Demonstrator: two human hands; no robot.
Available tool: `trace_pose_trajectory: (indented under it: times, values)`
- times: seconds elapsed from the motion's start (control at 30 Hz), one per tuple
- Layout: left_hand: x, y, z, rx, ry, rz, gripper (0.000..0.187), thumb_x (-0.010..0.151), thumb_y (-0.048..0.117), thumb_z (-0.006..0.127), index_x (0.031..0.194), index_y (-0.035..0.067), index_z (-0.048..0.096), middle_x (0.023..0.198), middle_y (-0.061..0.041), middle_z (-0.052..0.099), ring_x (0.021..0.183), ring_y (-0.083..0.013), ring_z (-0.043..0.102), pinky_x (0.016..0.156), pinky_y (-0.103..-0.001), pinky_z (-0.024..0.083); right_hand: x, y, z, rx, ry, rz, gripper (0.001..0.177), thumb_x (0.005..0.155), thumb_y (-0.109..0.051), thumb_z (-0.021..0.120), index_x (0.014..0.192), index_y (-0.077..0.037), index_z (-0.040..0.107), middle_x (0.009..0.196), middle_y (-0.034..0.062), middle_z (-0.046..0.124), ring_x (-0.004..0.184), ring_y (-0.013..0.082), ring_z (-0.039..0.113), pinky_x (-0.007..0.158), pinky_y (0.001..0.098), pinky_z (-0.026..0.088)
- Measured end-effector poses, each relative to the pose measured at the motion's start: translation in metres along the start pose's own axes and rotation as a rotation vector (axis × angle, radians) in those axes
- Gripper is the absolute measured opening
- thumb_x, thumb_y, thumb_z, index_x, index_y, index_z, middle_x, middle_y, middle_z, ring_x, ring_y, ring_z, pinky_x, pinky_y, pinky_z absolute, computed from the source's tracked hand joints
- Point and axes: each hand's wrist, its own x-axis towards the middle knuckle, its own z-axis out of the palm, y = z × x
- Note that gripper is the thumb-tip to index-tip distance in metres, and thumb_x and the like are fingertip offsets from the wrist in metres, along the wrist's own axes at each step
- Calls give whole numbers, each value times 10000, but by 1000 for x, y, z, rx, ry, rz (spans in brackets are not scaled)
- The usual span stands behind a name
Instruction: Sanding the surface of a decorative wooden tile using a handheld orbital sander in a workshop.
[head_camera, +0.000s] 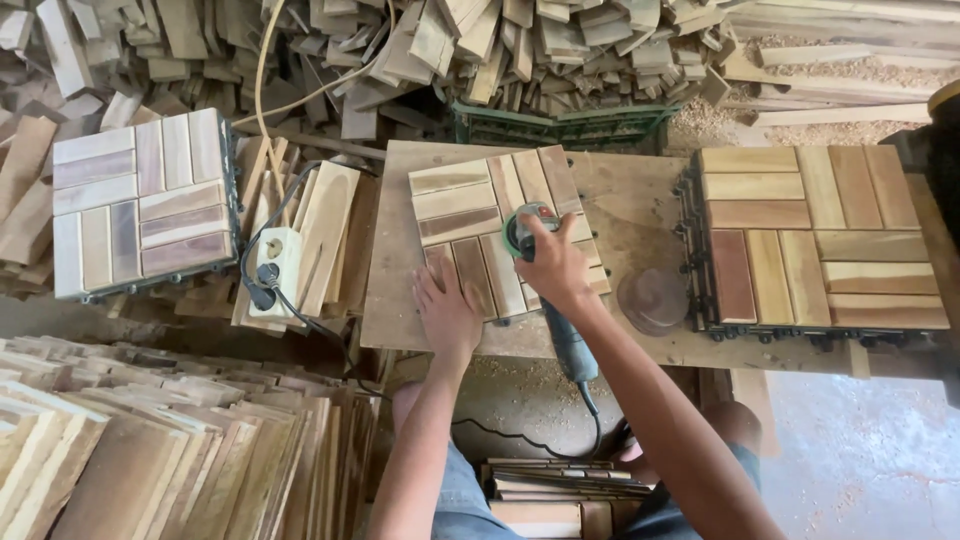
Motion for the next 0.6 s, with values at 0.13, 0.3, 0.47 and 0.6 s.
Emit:
trace_pose_trajectory:
  times: [0.13, 0.3, 0.47, 0.6]
  values:
    - [-2, -1, 0, -19, 44, 15, 564, 1064, 332, 418, 1552, 60, 346, 1494, -329, 326, 1487, -519, 259, 1219, -570, 212, -9, 3, -29, -21, 21, 16, 653, 773, -269, 729, 1356, -424, 479, 1352, 123, 317, 909, 529, 707, 862, 578, 596]
    - [-2, 0, 2, 48, 104, 19, 567, 1048, 341, 452, 1536, 65, 365, 1462, -320, 372, 1465, -515, 313, 1205, -568, 262, 2, 35, -41, 4, 82, 88, 653, 771, -247, 732, 1366, -389, 503, 1341, 139, 342, 946, 515, 708, 859, 580, 590]
    - [-3, 4, -4, 23, 109, 15, 567, 1040, 332, 455, 1532, 63, 369, 1463, -321, 369, 1462, -525, 313, 1201, -581, 267, 9, 51, -49, 1, 116, 132, 671, 774, -230, 743, 1386, -362, 500, 1315, 160, 339, 960, 541, 695, 868, 602, 578]
    - [-1, 2, 2, 36, 108, 17, 565, 1038, 331, 461, 1529, 65, 376, 1462, -320, 371, 1464, -525, 315, 1201, -579, 264, 3, 38, -44, 12, 101, 101, 656, 793, -239, 740, 1386, -365, 490, 1302, 162, 340, 939, 546, 696, 858, 601, 583]
